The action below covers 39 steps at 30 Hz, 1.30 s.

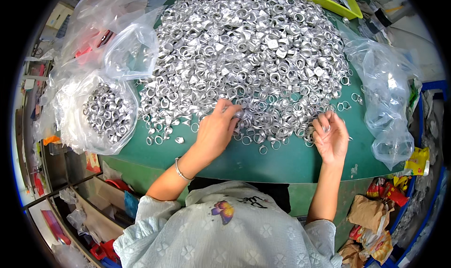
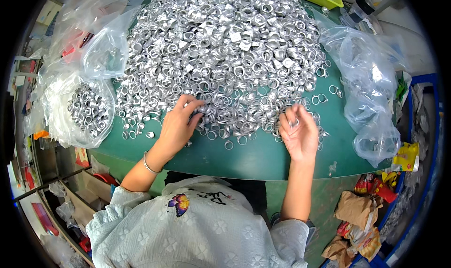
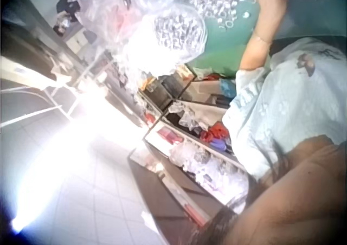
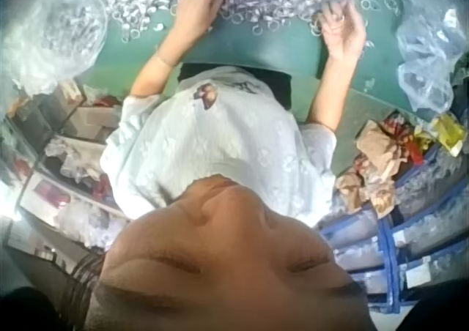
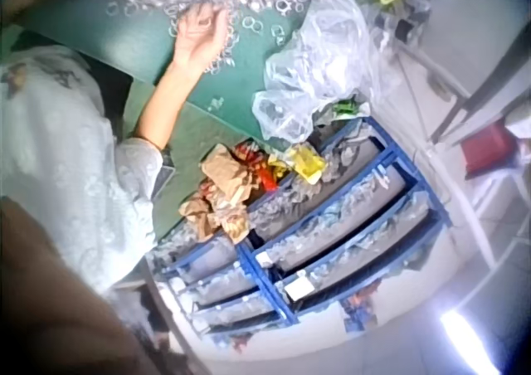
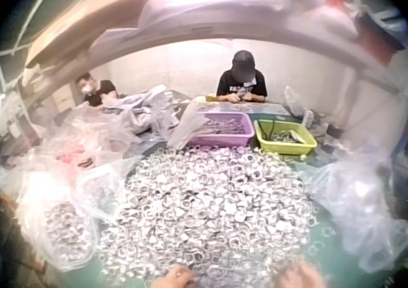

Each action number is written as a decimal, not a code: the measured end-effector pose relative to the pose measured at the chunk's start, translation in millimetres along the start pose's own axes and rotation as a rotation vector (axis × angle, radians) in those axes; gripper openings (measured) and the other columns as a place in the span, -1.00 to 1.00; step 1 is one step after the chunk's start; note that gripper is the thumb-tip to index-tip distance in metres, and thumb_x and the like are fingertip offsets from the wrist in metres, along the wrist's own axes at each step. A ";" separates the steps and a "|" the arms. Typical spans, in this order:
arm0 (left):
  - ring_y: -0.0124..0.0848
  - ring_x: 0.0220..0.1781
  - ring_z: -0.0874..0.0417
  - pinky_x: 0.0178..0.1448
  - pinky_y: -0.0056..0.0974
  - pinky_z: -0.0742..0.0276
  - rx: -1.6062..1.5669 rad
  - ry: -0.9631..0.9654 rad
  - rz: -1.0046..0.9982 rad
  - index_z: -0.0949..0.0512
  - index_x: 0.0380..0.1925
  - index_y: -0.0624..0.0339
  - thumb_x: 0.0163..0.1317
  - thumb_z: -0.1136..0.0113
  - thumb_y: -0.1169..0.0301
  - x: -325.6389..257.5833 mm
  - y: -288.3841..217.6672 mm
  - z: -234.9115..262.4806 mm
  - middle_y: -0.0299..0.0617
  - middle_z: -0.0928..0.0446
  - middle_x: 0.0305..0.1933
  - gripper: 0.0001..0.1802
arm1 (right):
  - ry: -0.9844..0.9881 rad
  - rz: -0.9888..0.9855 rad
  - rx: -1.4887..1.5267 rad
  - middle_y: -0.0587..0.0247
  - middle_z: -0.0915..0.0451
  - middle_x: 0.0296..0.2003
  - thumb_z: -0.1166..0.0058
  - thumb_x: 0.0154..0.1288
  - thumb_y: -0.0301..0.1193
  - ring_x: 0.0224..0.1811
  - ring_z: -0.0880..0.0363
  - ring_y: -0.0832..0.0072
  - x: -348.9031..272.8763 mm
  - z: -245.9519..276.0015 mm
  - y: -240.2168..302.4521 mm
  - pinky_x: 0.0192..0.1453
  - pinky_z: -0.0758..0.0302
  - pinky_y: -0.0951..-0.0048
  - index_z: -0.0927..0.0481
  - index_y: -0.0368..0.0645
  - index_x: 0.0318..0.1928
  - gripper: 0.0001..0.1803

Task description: The person sorts and organizes small metal rings on a green work surface by hand, picking them up from a large pile and placing them into plastic bags one by one.

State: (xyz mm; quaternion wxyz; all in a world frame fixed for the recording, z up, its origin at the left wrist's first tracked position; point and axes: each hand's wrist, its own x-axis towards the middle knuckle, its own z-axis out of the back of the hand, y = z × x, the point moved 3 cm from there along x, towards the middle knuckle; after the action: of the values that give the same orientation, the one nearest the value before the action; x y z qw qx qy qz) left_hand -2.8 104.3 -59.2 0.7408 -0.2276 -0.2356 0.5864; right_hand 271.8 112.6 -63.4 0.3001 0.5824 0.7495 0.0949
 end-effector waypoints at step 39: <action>-0.24 -0.62 -0.44 -0.51 -0.20 -0.37 0.052 -0.145 0.108 -0.55 -0.35 0.17 -0.02 -0.28 0.50 -17.3 7.5 7.3 -0.22 -0.38 -0.28 -0.81 | -0.228 0.292 -1.205 0.62 -0.37 -0.61 -0.05 0.24 -0.52 -0.63 -0.17 0.83 2.6 9.2 -3.3 -0.56 -0.07 0.70 -0.56 -0.24 -0.36 -0.94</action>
State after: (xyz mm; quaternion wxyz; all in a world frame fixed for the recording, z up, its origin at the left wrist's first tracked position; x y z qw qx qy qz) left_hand -16.5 89.4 -59.4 0.6948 -0.1774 -0.2607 0.6463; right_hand 273.9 112.1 -73.3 0.6373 0.4140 0.4407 0.4777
